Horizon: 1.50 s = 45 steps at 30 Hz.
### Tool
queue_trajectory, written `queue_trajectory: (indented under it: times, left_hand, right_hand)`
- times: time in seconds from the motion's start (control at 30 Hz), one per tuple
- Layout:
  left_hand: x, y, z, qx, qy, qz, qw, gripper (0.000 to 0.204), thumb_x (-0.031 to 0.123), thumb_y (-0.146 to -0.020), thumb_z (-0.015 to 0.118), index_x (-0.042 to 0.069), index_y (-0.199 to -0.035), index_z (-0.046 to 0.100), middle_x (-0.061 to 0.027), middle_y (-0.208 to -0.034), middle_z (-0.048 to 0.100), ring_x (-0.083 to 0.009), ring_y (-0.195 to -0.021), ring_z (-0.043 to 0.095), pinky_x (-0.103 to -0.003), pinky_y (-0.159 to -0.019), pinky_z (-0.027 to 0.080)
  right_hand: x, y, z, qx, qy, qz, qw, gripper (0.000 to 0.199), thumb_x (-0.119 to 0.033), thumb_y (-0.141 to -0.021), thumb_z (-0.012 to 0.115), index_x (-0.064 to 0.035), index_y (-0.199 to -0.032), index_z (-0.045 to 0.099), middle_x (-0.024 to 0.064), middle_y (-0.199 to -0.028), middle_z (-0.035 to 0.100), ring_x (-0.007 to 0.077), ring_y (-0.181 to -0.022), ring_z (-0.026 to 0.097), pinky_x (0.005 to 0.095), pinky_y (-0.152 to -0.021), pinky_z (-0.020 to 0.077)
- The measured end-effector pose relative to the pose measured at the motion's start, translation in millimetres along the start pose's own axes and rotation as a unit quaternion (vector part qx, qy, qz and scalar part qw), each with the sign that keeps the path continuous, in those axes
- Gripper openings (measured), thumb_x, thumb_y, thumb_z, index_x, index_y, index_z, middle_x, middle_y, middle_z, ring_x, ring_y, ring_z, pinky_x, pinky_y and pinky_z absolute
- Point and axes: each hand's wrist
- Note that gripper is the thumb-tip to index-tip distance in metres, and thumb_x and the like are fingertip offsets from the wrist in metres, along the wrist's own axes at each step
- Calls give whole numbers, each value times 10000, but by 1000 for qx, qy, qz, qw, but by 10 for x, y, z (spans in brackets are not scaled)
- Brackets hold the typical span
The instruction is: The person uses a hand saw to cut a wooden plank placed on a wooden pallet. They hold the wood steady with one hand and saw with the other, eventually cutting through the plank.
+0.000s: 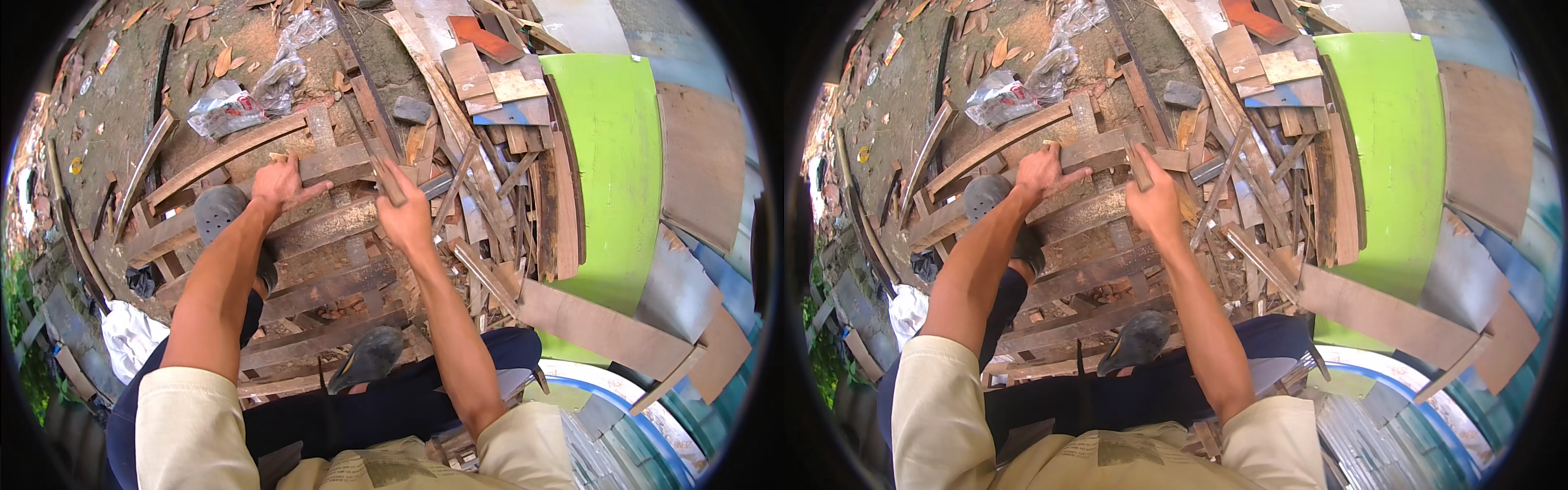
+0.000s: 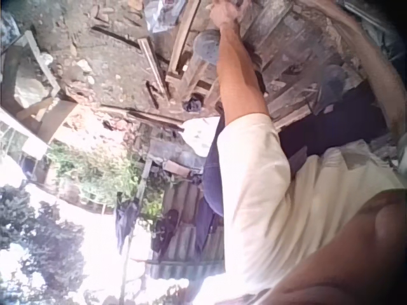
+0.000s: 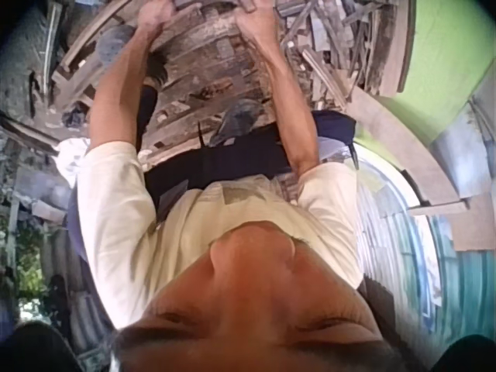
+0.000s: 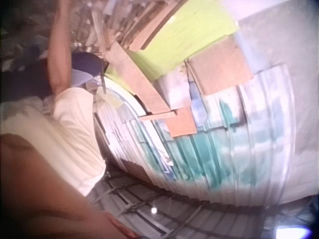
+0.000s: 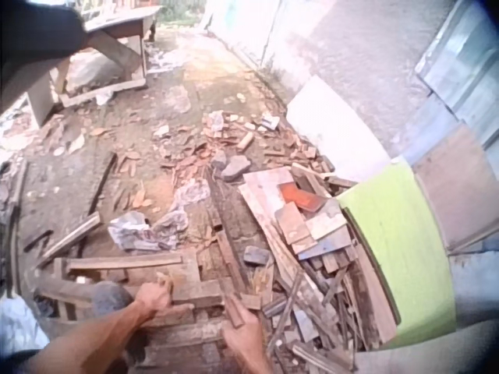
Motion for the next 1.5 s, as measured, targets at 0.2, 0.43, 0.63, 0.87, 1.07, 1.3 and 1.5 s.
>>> queue_trajectory:
  times: [0.2, 0.43, 0.63, 0.87, 1.07, 1.3, 1.5]
  left_hand:
    - [-118, 89, -34, -42, -12, -16, 999, 1130, 906, -794, 521, -96, -1315, 516, -286, -1086, 710, -401, -1000, 719, -454, -878, 583]
    - [-7, 152, 51, -59, -10, -7, 998, 1138, 905, -798, 516, -101, -1330, 515, -288, -1102, 705, -402, -1019, 716, -459, -881, 582]
    - [-37, 54, -81, -42, -5, -3, 999, 1095, 912, -794, 512, -94, -1222, 589, -265, -1017, 728, -395, -993, 722, -472, -865, 583]
    - [-59, 72, -37, -12, -11, 2, 1000, 1089, 910, -795, 511, -94, -1211, 588, -269, -1001, 729, -405, -962, 725, -479, -851, 579]
    - [35, -4, -95, -22, -14, 12, 1000, 1082, 905, -800, 515, -94, -1209, 586, -270, -943, 727, -409, -917, 728, -488, -820, 582]
    - [-70, 89, -58, -35, -16, 8, 999, 1102, 902, -802, 515, -93, -1272, 574, -267, -947, 724, -404, -941, 723, -485, -825, 579]
    - [4, 27, -43, -37, -5, 29, 999, 1049, 885, -800, 539, -87, -1187, 615, -275, -967, 720, -407, -964, 715, -490, -836, 571]
  right_hand:
    - [-7, 1308, -235, 60, 37, -126, 989, 680, -2, -856, 573, -59, -1527, 483, 235, -1033, 748, 313, -920, 761, 358, -862, 560]
    - [140, 878, -18, 53, -47, -65, 995, 618, 14, -872, 552, -16, -1488, 520, 248, -1340, 665, 254, -1175, 682, 299, -987, 499]
    - [107, 245, 110, 54, -7, -54, 997, 675, -37, -858, 595, -66, -1523, 486, 266, -1125, 732, 290, -868, 738, 366, -806, 554]
    - [-123, 1915, -540, 22, 1, -26, 999, 681, 42, -837, 567, -46, -1510, 507, 249, -1196, 714, 283, -1031, 738, 332, -895, 544]
    - [-186, 29, -51, -30, 5, 63, 998, 650, -54, -887, 601, -58, -1524, 472, 254, -861, 700, 300, -571, 599, 413, -663, 509]
    - [-604, 2091, -718, -48, -40, 106, 992, 724, 45, -845, 558, -58, -1551, 436, 286, -1331, 641, 398, -1064, 718, 406, -902, 560]
    - [-283, 420, -119, -39, -3, 76, 996, 684, -42, -857, 606, -88, -1524, 465, 302, -987, 693, 432, -895, 714, 476, -806, 542]
Point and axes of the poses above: each hand's wrist, its own y-axis away from the middle knuckle, its own z-axis out of the palm, x = y × z
